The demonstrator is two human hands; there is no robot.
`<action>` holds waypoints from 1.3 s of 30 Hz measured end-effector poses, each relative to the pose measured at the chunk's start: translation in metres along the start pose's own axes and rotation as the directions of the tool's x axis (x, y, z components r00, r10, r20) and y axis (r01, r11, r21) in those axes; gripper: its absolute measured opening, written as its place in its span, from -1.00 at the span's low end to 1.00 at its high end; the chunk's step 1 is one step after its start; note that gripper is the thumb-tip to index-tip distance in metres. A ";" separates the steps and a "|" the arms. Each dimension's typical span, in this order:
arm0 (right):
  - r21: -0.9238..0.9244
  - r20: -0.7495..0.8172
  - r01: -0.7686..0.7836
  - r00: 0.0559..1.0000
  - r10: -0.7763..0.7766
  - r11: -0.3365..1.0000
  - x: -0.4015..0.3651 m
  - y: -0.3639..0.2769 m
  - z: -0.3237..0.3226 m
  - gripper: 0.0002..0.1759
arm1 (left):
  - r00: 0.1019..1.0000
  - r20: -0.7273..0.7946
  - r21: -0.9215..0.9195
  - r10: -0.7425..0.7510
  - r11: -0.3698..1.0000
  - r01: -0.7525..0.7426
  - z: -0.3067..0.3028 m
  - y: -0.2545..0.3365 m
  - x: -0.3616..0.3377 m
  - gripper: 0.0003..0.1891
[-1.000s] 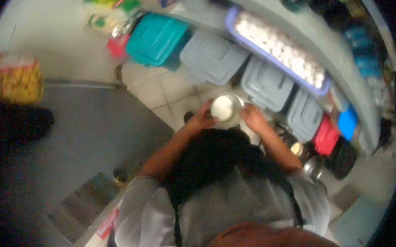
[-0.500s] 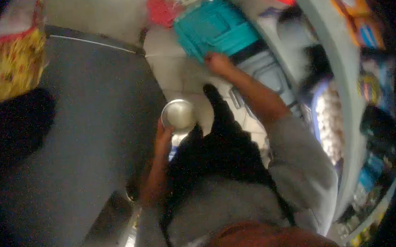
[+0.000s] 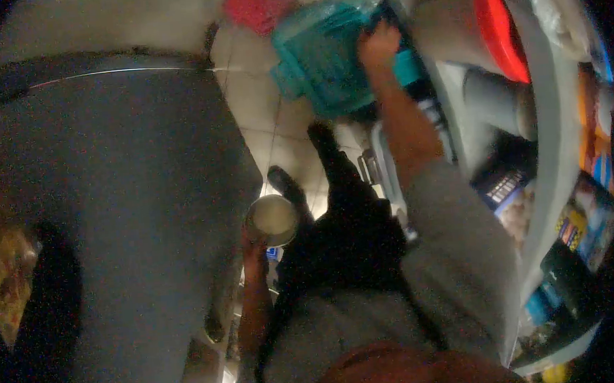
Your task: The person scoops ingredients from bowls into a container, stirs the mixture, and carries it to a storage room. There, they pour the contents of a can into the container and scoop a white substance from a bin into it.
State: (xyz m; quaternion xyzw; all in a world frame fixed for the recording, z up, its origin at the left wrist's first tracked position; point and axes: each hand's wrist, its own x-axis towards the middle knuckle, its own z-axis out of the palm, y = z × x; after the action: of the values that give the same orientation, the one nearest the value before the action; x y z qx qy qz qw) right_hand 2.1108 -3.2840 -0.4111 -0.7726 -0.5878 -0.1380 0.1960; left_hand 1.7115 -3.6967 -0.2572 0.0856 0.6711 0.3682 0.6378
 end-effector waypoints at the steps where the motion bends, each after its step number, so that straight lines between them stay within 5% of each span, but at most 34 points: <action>1: 0.041 0.213 -0.099 0.973 0.088 0.994 0.003 0.004 -0.005 -0.39 | 1.000 -0.002 -0.001 0.000 1.000 0.000 -0.006 -0.001 0.002 -0.08; 2: 0.058 0.414 -0.204 0.895 0.162 0.977 0.007 0.005 -0.010 -0.42 | 0.996 0.029 0.241 0.089 0.966 -0.094 -0.014 -0.005 0.007 -0.15; 5: 0.115 0.458 -0.260 0.870 0.181 0.959 -0.009 0.009 -0.007 -0.53 | 0.936 0.249 0.795 0.249 0.500 -0.344 -0.057 -0.030 0.021 -0.34; 6: 0.113 0.449 -0.267 0.873 0.190 0.957 -0.017 0.011 0.000 -0.53 | 0.899 0.345 0.876 0.270 0.251 -0.412 -0.071 -0.038 0.030 -0.39; 8: 0.100 0.375 -0.115 0.924 0.070 0.988 -0.036 0.015 0.001 -0.51 | 0.814 0.463 0.836 0.351 0.133 -0.533 -0.111 -0.064 0.051 -0.46; 9: 0.090 0.374 -0.126 0.924 0.083 0.988 -0.041 0.014 -0.007 -0.51 | 0.714 0.562 0.782 0.418 0.015 -0.623 -0.128 -0.077 0.058 -0.53; 10: 0.132 0.457 -0.287 0.867 0.198 0.949 -0.038 -0.005 -0.040 -0.49 | 0.709 0.573 0.775 0.412 0.009 -0.632 -0.119 -0.064 0.059 -0.53; 11: 0.160 0.539 -0.442 0.788 0.297 0.883 -0.034 -0.019 -0.060 -0.45 | 0.955 0.166 0.704 0.244 0.649 -0.288 -0.096 -0.036 0.055 -0.51; 12: 0.157 0.529 -0.447 0.791 0.307 0.881 -0.040 -0.019 -0.057 -0.45 | 0.978 -0.103 0.253 -0.184 0.945 0.204 -0.069 -0.008 0.051 -0.49; 13: 0.143 0.551 -0.381 0.798 0.246 0.914 -0.052 -0.018 -0.049 -0.43 | 0.979 -0.092 0.259 -0.181 0.945 0.199 -0.051 0.009 0.047 -0.49; 15: 0.128 0.571 -0.314 0.799 0.189 0.941 -0.074 -0.027 -0.042 -0.40 | 0.993 -0.005 -0.040 -0.118 0.992 0.118 -0.027 0.032 0.037 -0.39; 18: 0.127 0.449 -0.276 0.872 0.193 0.953 -0.102 -0.059 -0.052 -0.36 | 0.997 0.052 0.006 0.055 0.998 -0.055 0.001 0.060 0.026 -0.31; 21: 0.211 0.456 -0.270 0.877 0.149 0.940 -0.114 -0.085 -0.071 -0.34 | 0.997 -0.022 -0.020 -0.078 0.997 0.077 -0.020 0.042 0.024 -0.31; 23: 0.271 0.622 -0.478 0.749 0.226 0.836 -0.110 -0.100 -0.086 -0.37 | 0.986 -0.091 -0.037 -0.138 0.990 0.135 -0.034 0.024 0.029 -0.35; 25: 0.267 0.527 -0.410 0.820 0.224 0.872 -0.139 -0.104 -0.051 -0.40 | 0.966 -0.155 -0.062 -0.205 0.978 0.197 -0.047 0.006 0.034 -0.38; 27: 0.258 0.426 -0.344 0.879 0.213 0.903 -0.174 -0.084 0.012 -0.42 | 0.990 -0.023 0.353 0.139 0.927 -0.122 -0.062 -0.008 0.038 -0.48; 29: 0.168 0.488 0.163 0.843 -0.226 0.972 -0.197 -0.047 0.072 -0.46 | 0.895 0.228 0.655 0.384 0.620 -0.433 -0.077 -0.015 0.039 -0.56; 30: 0.253 0.542 0.020 0.825 -0.158 0.967 -0.166 -0.053 0.023 -0.45 | 0.814 0.373 0.731 0.445 0.399 -0.553 -0.084 -0.021 0.042 -0.59; 31: 0.323 0.592 -0.134 0.801 -0.089 0.937 -0.126 -0.063 -0.039 -0.44 | 0.824 0.358 0.740 0.439 0.405 -0.538 -0.092 -0.029 0.040 -0.59; 32: 0.371 0.637 -0.284 0.770 -0.020 0.884 -0.083 -0.075 -0.105 -0.42 | 0.918 0.207 0.661 0.339 0.644 -0.387 -0.101 -0.036 0.037 -0.61; 34: 0.320 0.678 -0.211 0.731 -0.068 0.924 -0.101 -0.090 -0.109 -0.41 | 0.999 -0.016 0.327 0.043 0.944 -0.036 -0.109 -0.046 0.040 -0.62; 36: 0.273 0.711 -0.133 0.695 -0.106 0.953 -0.109 -0.094 -0.096 -0.40 | 0.948 -0.080 -0.123 -0.309 0.947 0.298 -0.097 -0.032 0.039 -0.61; 38: 0.183 0.843 -0.255 0.538 -0.018 0.949 -0.105 -0.099 -0.074 -0.42 | 0.970 -0.223 -0.180 -0.100 0.982 0.060 -0.035 0.001 0.025 -0.54; 39: 0.197 0.842 -0.253 0.538 -0.031 0.947 -0.100 -0.103 -0.077 -0.42 | 0.957 -0.289 -0.186 0.007 0.981 -0.063 0.007 0.029 0.015 -0.51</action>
State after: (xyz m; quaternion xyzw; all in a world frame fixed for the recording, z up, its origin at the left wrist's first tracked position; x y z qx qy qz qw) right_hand 1.9853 -3.3816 -0.3725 -0.7418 -0.5725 0.3490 0.0135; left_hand 1.7052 -3.6647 -0.2510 -0.0190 0.7159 0.4513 0.5325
